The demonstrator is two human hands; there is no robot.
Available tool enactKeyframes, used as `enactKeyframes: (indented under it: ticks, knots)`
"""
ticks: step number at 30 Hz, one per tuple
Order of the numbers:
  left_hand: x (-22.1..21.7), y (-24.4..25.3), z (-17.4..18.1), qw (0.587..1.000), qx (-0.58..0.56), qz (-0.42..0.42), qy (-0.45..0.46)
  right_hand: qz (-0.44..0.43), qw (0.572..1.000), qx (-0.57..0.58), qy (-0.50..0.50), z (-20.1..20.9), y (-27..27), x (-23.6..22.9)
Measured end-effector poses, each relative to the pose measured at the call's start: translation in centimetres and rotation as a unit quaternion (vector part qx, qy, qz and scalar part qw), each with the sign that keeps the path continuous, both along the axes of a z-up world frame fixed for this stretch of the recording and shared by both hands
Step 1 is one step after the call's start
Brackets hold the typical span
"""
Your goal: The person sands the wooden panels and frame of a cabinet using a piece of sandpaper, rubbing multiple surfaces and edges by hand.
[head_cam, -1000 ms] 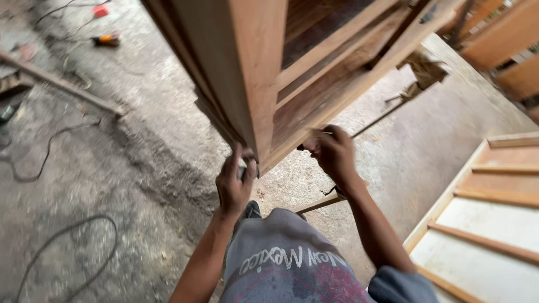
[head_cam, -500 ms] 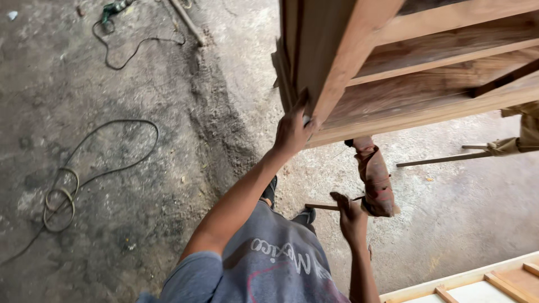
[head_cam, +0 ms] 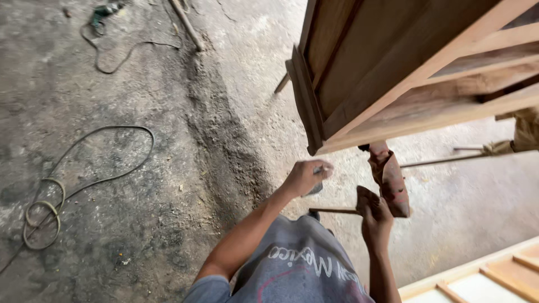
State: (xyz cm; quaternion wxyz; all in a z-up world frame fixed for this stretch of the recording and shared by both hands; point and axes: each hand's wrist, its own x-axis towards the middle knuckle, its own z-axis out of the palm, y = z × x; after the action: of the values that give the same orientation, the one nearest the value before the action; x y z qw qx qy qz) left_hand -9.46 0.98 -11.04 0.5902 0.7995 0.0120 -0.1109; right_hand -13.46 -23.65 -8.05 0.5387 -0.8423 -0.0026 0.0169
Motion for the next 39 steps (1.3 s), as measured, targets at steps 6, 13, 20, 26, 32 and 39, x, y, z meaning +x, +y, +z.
enactKeyframes:
  ticks: [6,13,20,26,32,39]
  knots:
    - [-4.3,0.7,2.9,0.993,-0.080,0.040,-0.082,0.018,0.982,0.171,0.074,0.5,7.5,-1.2]
    - [-3.5,5.3,7.7,0.986,-0.077,0.146,0.026,0.087,0.992,0.091,0.032,2.7,14.1,0.8]
    - [0.4,8.1,6.9,0.942,0.075,0.210,-0.252,-0.012,0.995,0.023,-0.095,3.5,17.0,5.9]
    - [5.5,10.2,5.1,0.993,-0.055,0.090,-0.062,0.054,0.970,0.239,-0.010,3.4,18.2,9.9]
    - [8.4,11.9,4.3,0.987,-0.156,0.020,0.028,0.054,0.979,0.174,0.087,2.0,17.6,13.1]
    - [12.4,13.3,3.0,0.984,-0.167,0.046,-0.031,0.032,0.969,0.243,0.034,0.6,17.2,14.6]
